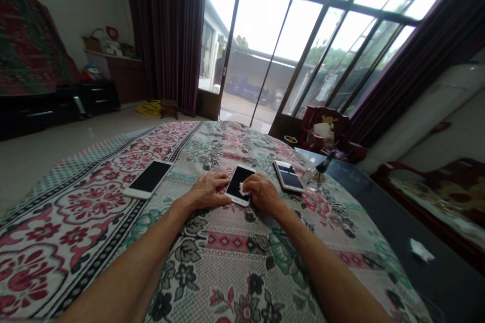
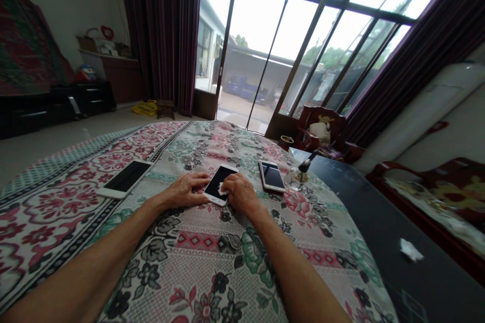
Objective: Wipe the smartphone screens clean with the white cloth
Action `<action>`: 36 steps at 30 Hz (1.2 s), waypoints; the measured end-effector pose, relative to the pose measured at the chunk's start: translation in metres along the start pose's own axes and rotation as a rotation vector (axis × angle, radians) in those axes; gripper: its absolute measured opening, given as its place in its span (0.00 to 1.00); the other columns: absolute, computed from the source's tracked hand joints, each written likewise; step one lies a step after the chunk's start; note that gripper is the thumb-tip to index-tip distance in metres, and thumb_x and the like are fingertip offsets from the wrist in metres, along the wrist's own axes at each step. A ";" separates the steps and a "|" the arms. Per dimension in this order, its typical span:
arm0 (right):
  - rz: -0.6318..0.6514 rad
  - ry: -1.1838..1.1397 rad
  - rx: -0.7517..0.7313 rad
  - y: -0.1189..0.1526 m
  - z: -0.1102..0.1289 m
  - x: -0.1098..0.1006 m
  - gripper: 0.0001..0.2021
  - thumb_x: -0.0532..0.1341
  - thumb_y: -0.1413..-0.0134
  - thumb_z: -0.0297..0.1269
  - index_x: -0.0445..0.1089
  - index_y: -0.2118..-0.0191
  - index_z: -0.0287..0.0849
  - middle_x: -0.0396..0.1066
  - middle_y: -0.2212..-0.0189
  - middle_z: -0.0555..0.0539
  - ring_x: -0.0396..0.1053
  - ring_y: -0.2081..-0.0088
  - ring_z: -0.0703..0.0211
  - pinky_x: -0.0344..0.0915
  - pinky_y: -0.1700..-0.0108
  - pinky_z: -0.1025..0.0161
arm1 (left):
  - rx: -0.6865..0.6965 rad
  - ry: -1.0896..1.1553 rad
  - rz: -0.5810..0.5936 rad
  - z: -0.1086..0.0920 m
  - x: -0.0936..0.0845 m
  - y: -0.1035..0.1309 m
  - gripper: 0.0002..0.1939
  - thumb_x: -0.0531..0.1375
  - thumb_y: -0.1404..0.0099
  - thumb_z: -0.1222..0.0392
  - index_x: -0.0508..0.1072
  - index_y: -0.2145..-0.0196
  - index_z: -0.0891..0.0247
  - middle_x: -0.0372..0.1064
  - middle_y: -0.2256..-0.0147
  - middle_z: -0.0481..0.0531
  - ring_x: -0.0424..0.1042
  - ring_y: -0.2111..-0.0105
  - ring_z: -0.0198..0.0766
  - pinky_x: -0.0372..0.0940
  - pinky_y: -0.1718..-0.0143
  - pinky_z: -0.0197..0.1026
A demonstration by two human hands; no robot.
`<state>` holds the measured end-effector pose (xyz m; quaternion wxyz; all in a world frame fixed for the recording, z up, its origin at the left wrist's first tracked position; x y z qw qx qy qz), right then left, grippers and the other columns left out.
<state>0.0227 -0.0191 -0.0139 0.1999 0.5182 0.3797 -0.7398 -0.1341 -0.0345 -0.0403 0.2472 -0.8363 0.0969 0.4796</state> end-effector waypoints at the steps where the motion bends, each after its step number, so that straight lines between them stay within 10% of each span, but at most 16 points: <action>1: -0.021 0.027 0.045 0.002 -0.005 -0.001 0.17 0.54 0.51 0.17 0.76 0.66 0.43 0.73 0.62 0.46 0.65 0.57 0.57 0.61 0.53 0.61 | -0.009 0.004 0.006 0.001 0.000 0.000 0.20 0.63 0.45 0.51 0.74 0.53 0.52 0.66 0.47 0.48 0.65 0.48 0.45 0.58 0.45 0.44; 6: -0.036 0.101 0.129 0.008 -0.007 -0.003 0.20 0.52 0.48 0.20 0.72 0.54 0.42 0.71 0.55 0.44 0.63 0.52 0.55 0.60 0.49 0.59 | -0.018 0.000 -0.002 0.004 0.003 0.000 0.24 0.63 0.45 0.51 0.71 0.49 0.52 0.65 0.45 0.49 0.63 0.45 0.45 0.56 0.43 0.45; 16: 0.060 -0.023 -0.147 0.004 0.037 0.004 0.21 0.52 0.50 0.22 0.71 0.52 0.44 0.70 0.50 0.48 0.64 0.52 0.58 0.57 0.45 0.57 | -0.029 -0.026 -0.001 0.009 0.006 0.000 0.27 0.64 0.45 0.48 0.70 0.48 0.55 0.63 0.43 0.52 0.63 0.45 0.45 0.56 0.43 0.45; 36: -0.071 0.106 0.157 -0.001 -0.019 0.000 0.18 0.51 0.44 0.21 0.70 0.52 0.41 0.72 0.53 0.44 0.64 0.52 0.56 0.58 0.49 0.59 | -0.030 -0.021 0.037 0.004 0.003 0.000 0.27 0.63 0.44 0.50 0.69 0.46 0.55 0.62 0.42 0.53 0.62 0.44 0.47 0.56 0.43 0.48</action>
Point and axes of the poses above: each hand's wrist, its own y-axis away from the middle knuckle, its own x-axis out of the palm, z = x × y, the point moved 6 cm from there along -y, towards the middle knuckle
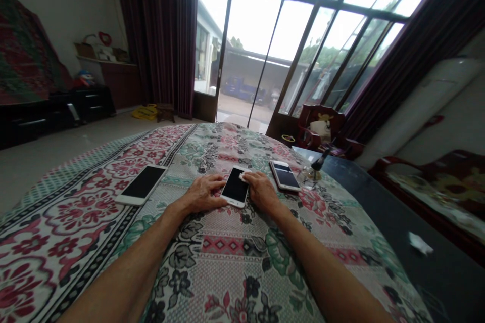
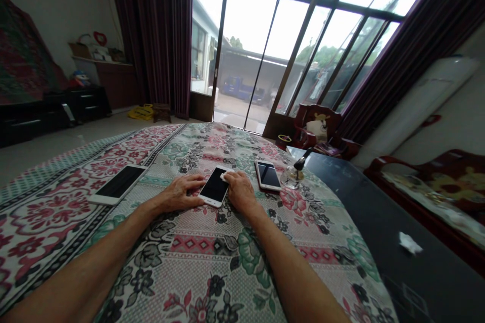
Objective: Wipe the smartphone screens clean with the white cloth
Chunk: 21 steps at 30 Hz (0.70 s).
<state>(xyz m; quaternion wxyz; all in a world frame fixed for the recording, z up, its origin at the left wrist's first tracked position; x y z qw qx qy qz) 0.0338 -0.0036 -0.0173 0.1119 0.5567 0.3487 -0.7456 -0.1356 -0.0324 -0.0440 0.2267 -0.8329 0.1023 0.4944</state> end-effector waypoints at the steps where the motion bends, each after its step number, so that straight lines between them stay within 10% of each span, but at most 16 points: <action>1: -0.003 0.005 0.008 0.000 -0.001 0.001 0.18 0.51 0.44 0.21 0.70 0.52 0.41 0.72 0.53 0.44 0.64 0.52 0.56 0.59 0.49 0.60 | 0.003 0.000 -0.004 0.000 0.000 0.000 0.27 0.63 0.44 0.50 0.69 0.46 0.55 0.62 0.42 0.54 0.62 0.44 0.48 0.56 0.43 0.49; 12: 0.050 -0.158 -0.167 -0.008 0.031 0.009 0.17 0.52 0.45 0.21 0.73 0.57 0.44 0.72 0.53 0.48 0.64 0.53 0.57 0.58 0.47 0.60 | 0.024 0.016 -0.027 0.003 0.003 -0.001 0.27 0.63 0.45 0.50 0.70 0.47 0.53 0.64 0.44 0.52 0.63 0.45 0.48 0.56 0.43 0.50; 21: 0.161 -0.007 0.014 -0.011 0.009 0.003 0.20 0.51 0.48 0.22 0.68 0.50 0.35 0.66 0.47 0.37 0.61 0.47 0.52 0.52 0.41 0.55 | 0.000 -0.010 -0.007 0.005 0.004 -0.001 0.27 0.63 0.44 0.50 0.70 0.47 0.57 0.62 0.42 0.54 0.62 0.44 0.48 0.56 0.43 0.48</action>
Point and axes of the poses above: each hand's wrist, its own y-axis away from the middle knuckle, its own x-axis out of the palm, z = x × y, the point moved 6 cm from there along -y, towards the middle knuckle
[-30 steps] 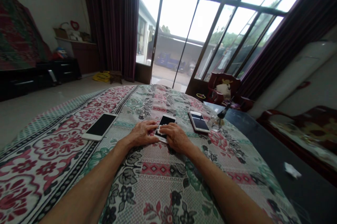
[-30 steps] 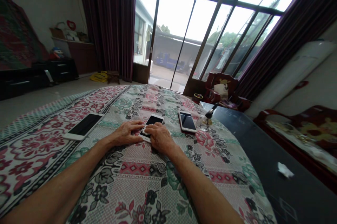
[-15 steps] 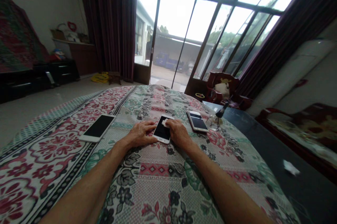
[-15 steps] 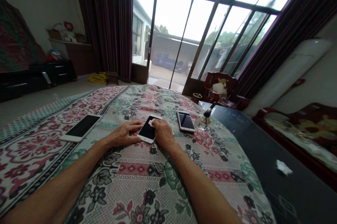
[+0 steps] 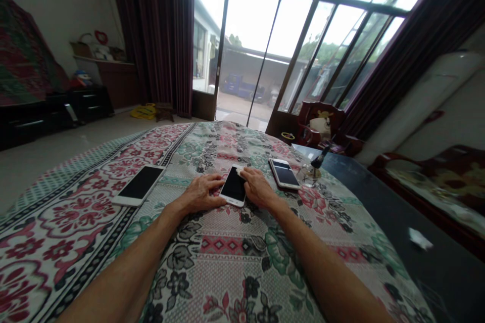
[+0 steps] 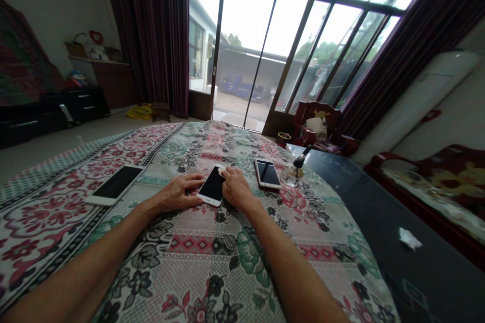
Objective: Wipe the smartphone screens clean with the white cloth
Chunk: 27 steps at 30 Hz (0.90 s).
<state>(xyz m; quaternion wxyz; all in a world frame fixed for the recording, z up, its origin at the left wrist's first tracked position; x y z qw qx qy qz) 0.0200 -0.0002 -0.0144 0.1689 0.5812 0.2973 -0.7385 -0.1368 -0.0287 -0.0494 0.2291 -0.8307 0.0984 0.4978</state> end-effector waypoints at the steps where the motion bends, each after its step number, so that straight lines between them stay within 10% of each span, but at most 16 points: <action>1: 0.013 -0.006 -0.006 0.000 -0.001 -0.001 0.21 0.50 0.49 0.22 0.68 0.49 0.34 0.64 0.46 0.36 0.60 0.45 0.51 0.52 0.41 0.54 | 0.004 0.000 -0.001 0.000 0.000 0.000 0.27 0.63 0.44 0.49 0.70 0.46 0.57 0.62 0.42 0.54 0.62 0.44 0.48 0.56 0.43 0.48; 16: -0.004 -0.208 -0.068 0.009 -0.020 -0.010 0.23 0.54 0.53 0.20 0.72 0.51 0.40 0.70 0.50 0.40 0.68 0.49 0.53 0.62 0.47 0.58 | 0.011 -0.007 0.015 -0.002 -0.001 0.000 0.28 0.62 0.43 0.48 0.68 0.45 0.56 0.62 0.42 0.53 0.62 0.44 0.47 0.56 0.43 0.48; 27: -0.168 -0.146 0.148 0.010 -0.030 -0.037 0.14 0.59 0.48 0.30 0.73 0.55 0.38 0.73 0.61 0.42 0.69 0.61 0.56 0.62 0.56 0.61 | -0.026 -0.013 0.029 0.000 0.001 0.000 0.29 0.62 0.43 0.47 0.67 0.45 0.52 0.60 0.41 0.52 0.60 0.42 0.48 0.54 0.42 0.49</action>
Point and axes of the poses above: each hand's wrist, its own y-axis away from the middle knuckle, its own x-axis out of the palm, z = x × y, the point moved 6 cm from there along -y, towards the middle knuckle
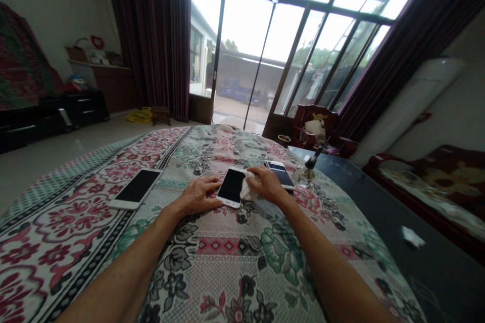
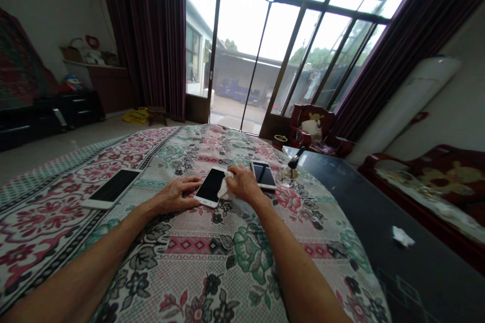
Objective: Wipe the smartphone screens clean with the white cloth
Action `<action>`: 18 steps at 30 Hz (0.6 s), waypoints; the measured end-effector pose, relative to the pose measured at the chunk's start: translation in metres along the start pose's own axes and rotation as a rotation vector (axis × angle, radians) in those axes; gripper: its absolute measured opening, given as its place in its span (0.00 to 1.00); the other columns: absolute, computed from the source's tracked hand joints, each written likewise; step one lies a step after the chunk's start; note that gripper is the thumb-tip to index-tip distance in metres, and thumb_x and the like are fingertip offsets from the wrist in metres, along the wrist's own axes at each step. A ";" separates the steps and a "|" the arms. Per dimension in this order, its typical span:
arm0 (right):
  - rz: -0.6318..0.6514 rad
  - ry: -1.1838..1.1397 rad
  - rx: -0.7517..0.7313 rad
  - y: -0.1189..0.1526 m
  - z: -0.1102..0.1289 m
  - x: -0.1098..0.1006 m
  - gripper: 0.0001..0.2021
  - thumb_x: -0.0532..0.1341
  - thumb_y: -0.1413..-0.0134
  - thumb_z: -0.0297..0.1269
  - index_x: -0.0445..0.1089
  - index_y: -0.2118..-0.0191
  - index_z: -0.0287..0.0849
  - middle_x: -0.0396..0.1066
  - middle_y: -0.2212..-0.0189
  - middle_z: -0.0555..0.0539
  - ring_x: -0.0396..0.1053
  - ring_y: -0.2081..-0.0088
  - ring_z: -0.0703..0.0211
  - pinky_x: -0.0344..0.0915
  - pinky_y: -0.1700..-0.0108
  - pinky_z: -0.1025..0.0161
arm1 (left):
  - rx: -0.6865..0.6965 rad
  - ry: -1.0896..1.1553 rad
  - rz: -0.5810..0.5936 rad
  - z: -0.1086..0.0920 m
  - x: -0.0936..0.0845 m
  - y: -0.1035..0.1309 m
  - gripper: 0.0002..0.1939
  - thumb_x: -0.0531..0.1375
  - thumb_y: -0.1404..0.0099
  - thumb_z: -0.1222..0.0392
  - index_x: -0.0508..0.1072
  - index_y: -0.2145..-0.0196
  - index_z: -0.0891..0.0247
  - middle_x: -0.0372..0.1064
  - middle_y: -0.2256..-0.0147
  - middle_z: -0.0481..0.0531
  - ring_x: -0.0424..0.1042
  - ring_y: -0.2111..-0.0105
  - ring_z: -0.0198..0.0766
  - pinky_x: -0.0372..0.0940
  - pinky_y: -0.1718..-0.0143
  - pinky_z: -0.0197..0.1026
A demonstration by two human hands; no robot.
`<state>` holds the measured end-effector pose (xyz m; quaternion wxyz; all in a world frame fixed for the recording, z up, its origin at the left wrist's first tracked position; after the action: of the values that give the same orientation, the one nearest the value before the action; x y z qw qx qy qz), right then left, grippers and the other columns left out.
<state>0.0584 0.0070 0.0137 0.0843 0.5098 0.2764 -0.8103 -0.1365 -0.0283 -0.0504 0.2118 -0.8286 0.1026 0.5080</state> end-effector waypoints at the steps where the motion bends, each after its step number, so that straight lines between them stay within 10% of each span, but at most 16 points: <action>1: -0.012 -0.014 0.001 0.000 0.000 -0.003 0.13 0.59 0.48 0.32 0.73 0.56 0.38 0.73 0.62 0.42 0.68 0.61 0.56 0.62 0.57 0.61 | -0.002 0.002 0.000 0.001 0.001 0.000 0.29 0.62 0.43 0.47 0.67 0.44 0.51 0.60 0.41 0.51 0.59 0.42 0.48 0.54 0.42 0.49; 18: 0.018 -0.181 -0.097 0.003 0.006 0.011 0.20 0.54 0.40 0.42 0.65 0.48 0.35 0.66 0.50 0.35 0.65 0.51 0.52 0.61 0.48 0.53 | 0.089 0.036 -0.025 -0.005 -0.004 0.000 0.27 0.62 0.43 0.49 0.68 0.45 0.54 0.63 0.43 0.53 0.64 0.45 0.47 0.57 0.44 0.48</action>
<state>0.0503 0.0028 0.0048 0.1406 0.4324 0.3021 -0.8379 -0.1340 -0.0311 -0.0449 0.2528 -0.8287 0.1185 0.4851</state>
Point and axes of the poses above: each hand's wrist, its own y-axis away from the middle knuckle, its own x-axis out of the palm, z = x × y, the point moved 6 cm from there along -y, towards the middle knuckle
